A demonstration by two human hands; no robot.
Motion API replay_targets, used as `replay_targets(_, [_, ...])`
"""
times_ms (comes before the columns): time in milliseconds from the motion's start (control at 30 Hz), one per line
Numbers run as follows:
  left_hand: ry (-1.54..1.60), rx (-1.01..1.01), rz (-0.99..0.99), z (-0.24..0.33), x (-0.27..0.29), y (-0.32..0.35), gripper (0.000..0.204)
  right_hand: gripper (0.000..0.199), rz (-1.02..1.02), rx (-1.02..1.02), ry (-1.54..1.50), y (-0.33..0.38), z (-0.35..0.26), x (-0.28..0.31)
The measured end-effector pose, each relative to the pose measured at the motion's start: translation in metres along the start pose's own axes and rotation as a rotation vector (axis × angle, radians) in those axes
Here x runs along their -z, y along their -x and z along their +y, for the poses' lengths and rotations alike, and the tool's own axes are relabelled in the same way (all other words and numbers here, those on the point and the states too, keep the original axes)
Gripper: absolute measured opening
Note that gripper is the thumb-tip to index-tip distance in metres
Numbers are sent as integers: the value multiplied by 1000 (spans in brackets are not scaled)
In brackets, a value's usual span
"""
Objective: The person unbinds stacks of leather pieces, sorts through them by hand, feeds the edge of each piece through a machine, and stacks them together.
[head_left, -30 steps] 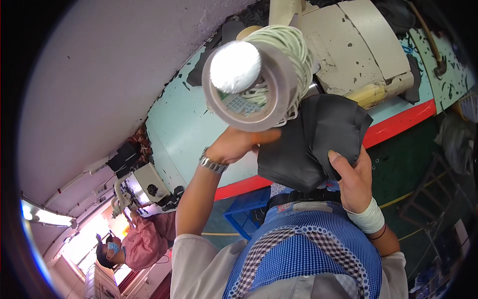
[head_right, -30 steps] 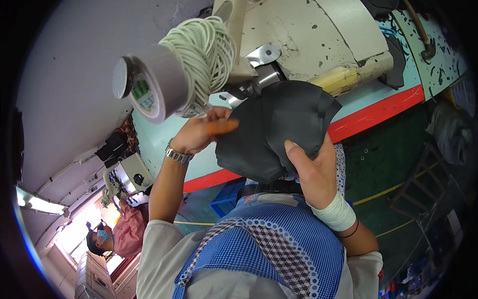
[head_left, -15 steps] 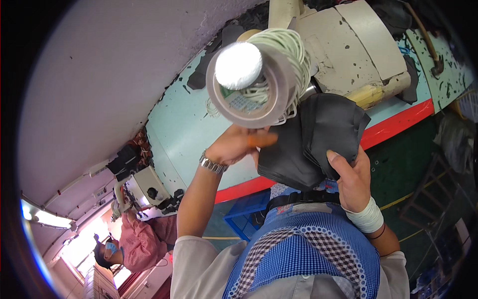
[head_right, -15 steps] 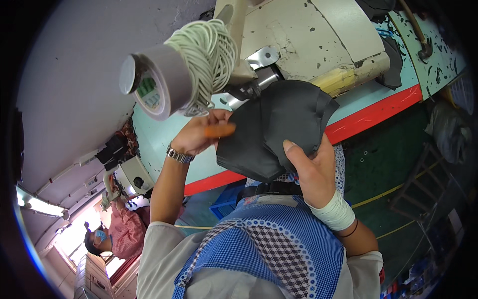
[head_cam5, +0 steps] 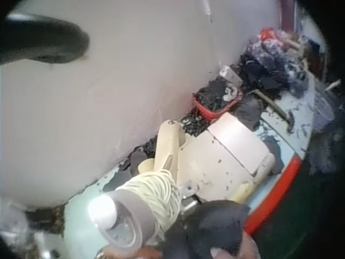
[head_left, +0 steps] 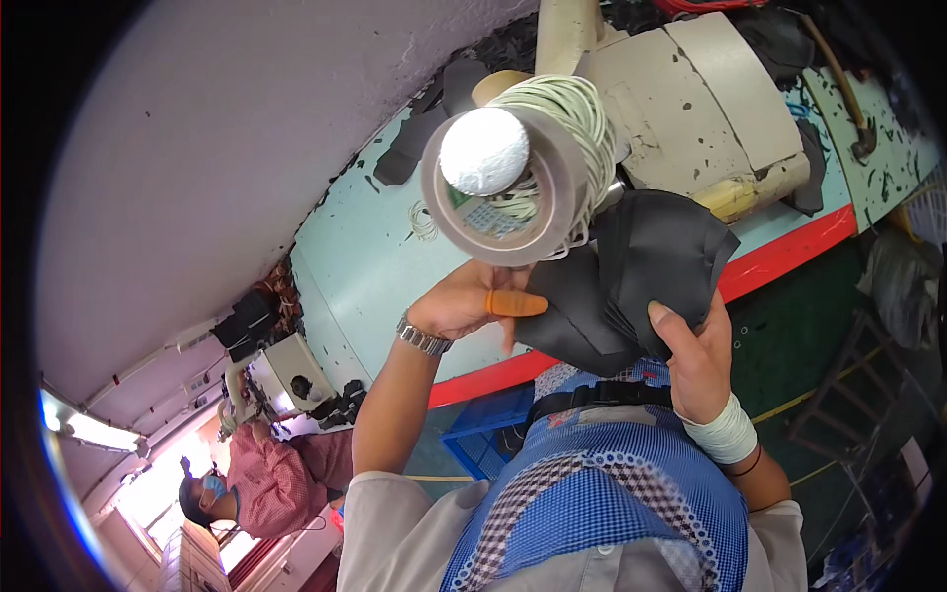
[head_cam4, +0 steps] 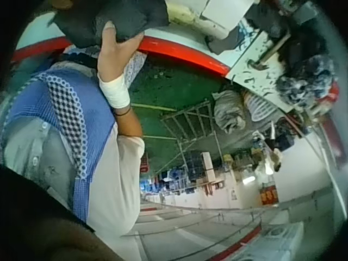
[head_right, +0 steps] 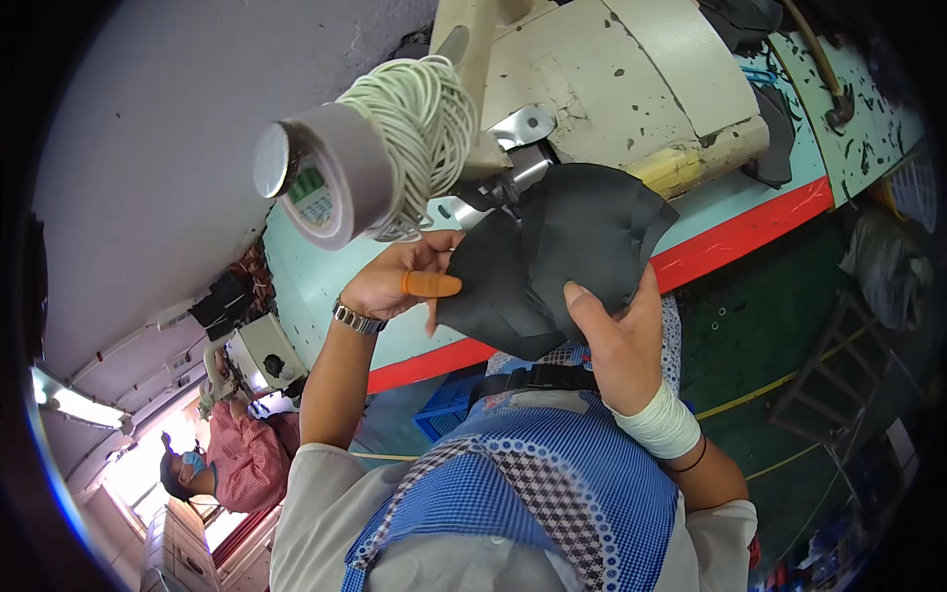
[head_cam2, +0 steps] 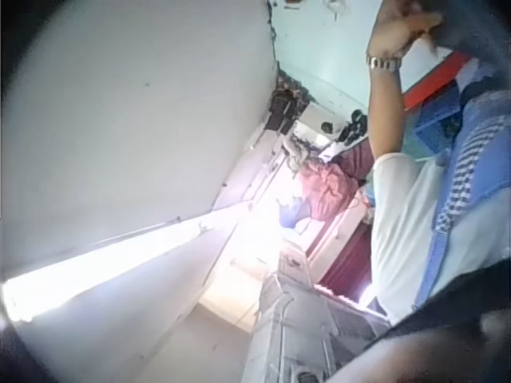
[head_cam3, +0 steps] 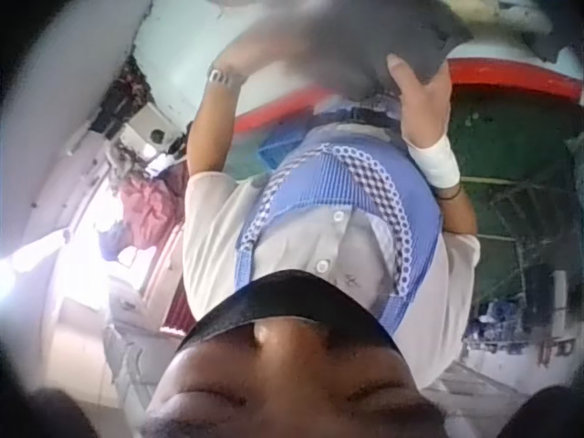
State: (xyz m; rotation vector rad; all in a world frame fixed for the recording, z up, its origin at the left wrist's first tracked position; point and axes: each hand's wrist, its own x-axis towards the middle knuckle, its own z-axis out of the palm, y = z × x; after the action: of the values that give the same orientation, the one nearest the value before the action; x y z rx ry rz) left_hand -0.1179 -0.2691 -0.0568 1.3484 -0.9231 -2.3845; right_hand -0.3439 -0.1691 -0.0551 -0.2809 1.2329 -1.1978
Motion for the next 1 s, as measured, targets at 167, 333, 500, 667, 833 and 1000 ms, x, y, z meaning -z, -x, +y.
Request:
replay_targets(167, [-302,218,202,6,-3,-22,20,45,11,36,24,-2,1,-3])
replay_targets(333, [-67,107,-17,-13,20,-16,22,45,-1,35,49,-1,3,-2])
replay_targets(500, [-82,74,-49,-8,12,-13,28,45,20,64,1,0,-4,-4])
replay_targets(667, [-118,164,124,-2,4,-17,35,50,24,78,20,3,-2,-4])
replay_targets(833, [-30,64,-81,0,2,-6,28,52,13,89,27,5,0,-1])
replay_targets(1000, [-113,69,127,-4,-10,-17,30,50,29,113,47,7,-1,-4])
